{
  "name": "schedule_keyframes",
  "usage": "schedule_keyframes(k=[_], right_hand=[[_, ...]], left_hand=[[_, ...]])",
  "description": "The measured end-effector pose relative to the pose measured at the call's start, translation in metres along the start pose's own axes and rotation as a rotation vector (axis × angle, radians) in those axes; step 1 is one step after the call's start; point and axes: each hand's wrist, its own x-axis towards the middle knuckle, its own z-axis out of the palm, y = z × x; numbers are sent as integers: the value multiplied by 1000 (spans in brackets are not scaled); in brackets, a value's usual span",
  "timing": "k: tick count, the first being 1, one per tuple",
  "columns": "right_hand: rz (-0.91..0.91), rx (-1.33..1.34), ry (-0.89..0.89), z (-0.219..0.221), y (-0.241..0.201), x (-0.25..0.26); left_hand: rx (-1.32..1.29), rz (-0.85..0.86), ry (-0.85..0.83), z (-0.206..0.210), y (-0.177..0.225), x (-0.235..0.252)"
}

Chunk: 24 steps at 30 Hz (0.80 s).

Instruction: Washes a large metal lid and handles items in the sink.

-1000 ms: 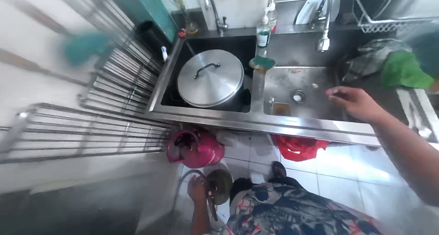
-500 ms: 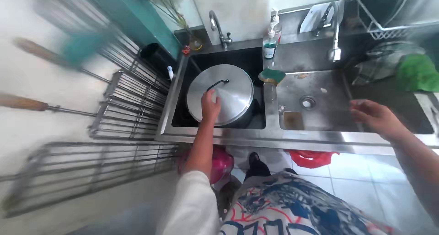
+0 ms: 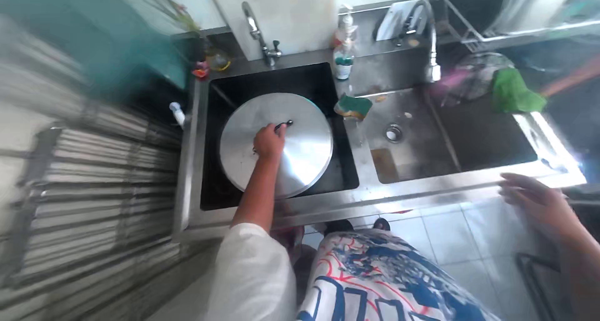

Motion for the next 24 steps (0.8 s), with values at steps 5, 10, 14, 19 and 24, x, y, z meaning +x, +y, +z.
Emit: schedule_keyframes(k=[5, 10, 14, 19, 24], right_hand=[[68, 35, 54, -6, 2, -10], [1, 14, -25, 23, -11, 14], [-105, -75, -230, 70, -87, 55], [-231, -140, -451, 145, -166, 122], [-311, -178, -530, 192, -217, 162]], left_hand=[[51, 43, -25, 5, 8, -2], [52, 118, 16, 16, 8, -1], [71, 137, 19, 16, 7, 0], [94, 181, 42, 21, 2, 2], [109, 136, -31, 7, 7, 6]])
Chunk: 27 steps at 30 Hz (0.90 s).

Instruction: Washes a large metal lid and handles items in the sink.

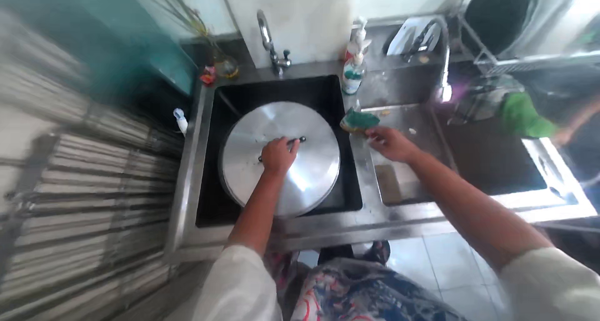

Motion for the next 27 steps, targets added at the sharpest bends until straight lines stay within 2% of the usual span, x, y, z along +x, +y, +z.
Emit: schedule_keyframes(k=[4, 7, 11, 14, 18, 21, 24, 27], right_hand=[[-44, -2, -39, -3, -11, 32], [-44, 23, -46, 5, -21, 47], [-67, 59, -61, 8, -45, 64], [-100, 52, -38, 2, -79, 89], [-112, 89, 82, 18, -123, 160], [-141, 16, 162, 31, -152, 226], [-179, -61, 202, 34, -172, 277], [-197, -153, 139, 32, -183, 309]], left_hand=[[27, -45, -137, -13, -1, 11], [27, -27, -177, -21, -2, 14], [69, 57, -210, -35, 0, 23], [136, 150, -234, -45, -1, 35], [184, 334, -274, -51, -11, 51], [180, 445, -237, -44, -24, 69], [181, 500, -244, -38, -29, 85], [219, 485, -309, -37, -27, 97]])
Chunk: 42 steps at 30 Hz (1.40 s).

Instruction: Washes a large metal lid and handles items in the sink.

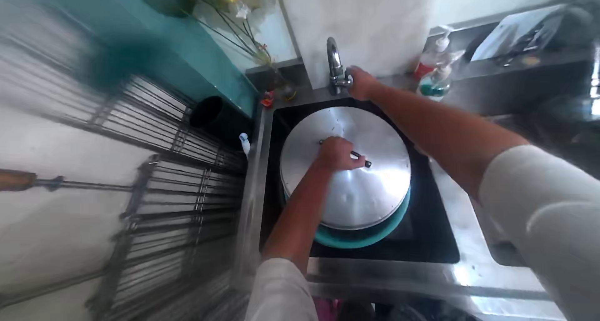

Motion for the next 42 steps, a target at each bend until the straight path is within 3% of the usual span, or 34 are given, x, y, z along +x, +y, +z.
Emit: schedule_keyframes(k=[4, 11, 15, 19, 22, 26, 32, 38, 42], right_hand=[[8, -92, -72, 4, -8, 9], [40, -94, 34, 12, 3, 21], [18, -187, -36, 6, -6, 11], [24, -252, -233, 17, 11, -5], [22, -72, -219, 17, 17, -7], [-2, 229, -68, 28, 2, -9], [235, 743, -288, 40, -42, -27], [310, 707, -242, 36, -33, -26], [403, 856, -249, 27, -30, -29]], left_hand=[[41, 41, -47, -3, -3, 11], [59, 130, -50, -7, -9, 21], [42, 120, -48, -15, -10, 23], [47, 135, -68, -19, -6, 24], [68, 142, -101, -20, -8, 26], [80, 162, -69, -16, -9, 30], [80, 181, -36, -9, -9, 29], [51, 315, 283, 14, -22, 27], [29, 316, 443, 25, -25, 28]])
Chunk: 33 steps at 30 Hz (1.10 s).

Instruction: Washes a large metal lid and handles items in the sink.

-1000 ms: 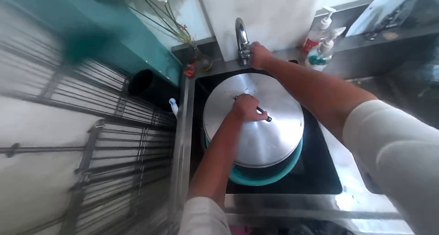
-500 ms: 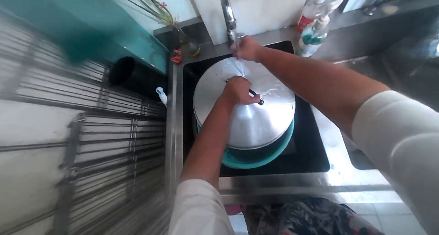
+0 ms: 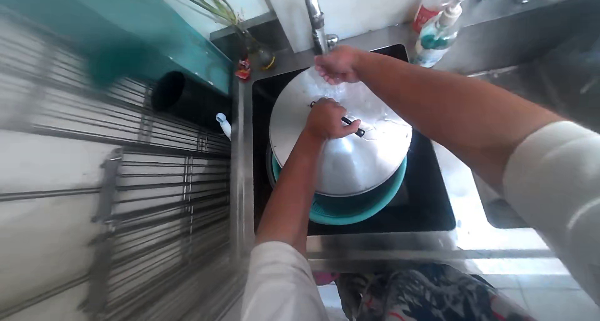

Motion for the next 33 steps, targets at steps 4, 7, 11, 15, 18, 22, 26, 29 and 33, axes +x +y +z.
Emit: schedule_keyframes(k=[4, 7, 11, 15, 18, 22, 26, 29, 33], right_hand=[[49, 99, -21, 2, 1, -10], [41, 55, -63, 4, 6, -12], [12, 44, -17, 6, 13, -14], [-6, -41, -50, -2, 9, -21], [-34, -131, 32, -24, 9, -26], [-3, -60, 114, -59, 12, -40], [-46, -36, 181, -87, 25, -55], [-40, -27, 209, -108, 41, -68], [-9, -6, 280, -128, 62, -81]], left_hand=[[10, 3, 108, 6, -1, -5], [33, 12, 105, 7, -1, -6], [62, 32, 164, 11, 3, -10], [81, 40, 226, 14, 2, -14], [95, 26, 269, 13, 2, -23], [123, 10, 346, 16, -2, -29], [111, -38, 351, 19, 2, -31], [117, -44, 348, 21, 4, -26], [165, -14, 395, 26, 3, -24]])
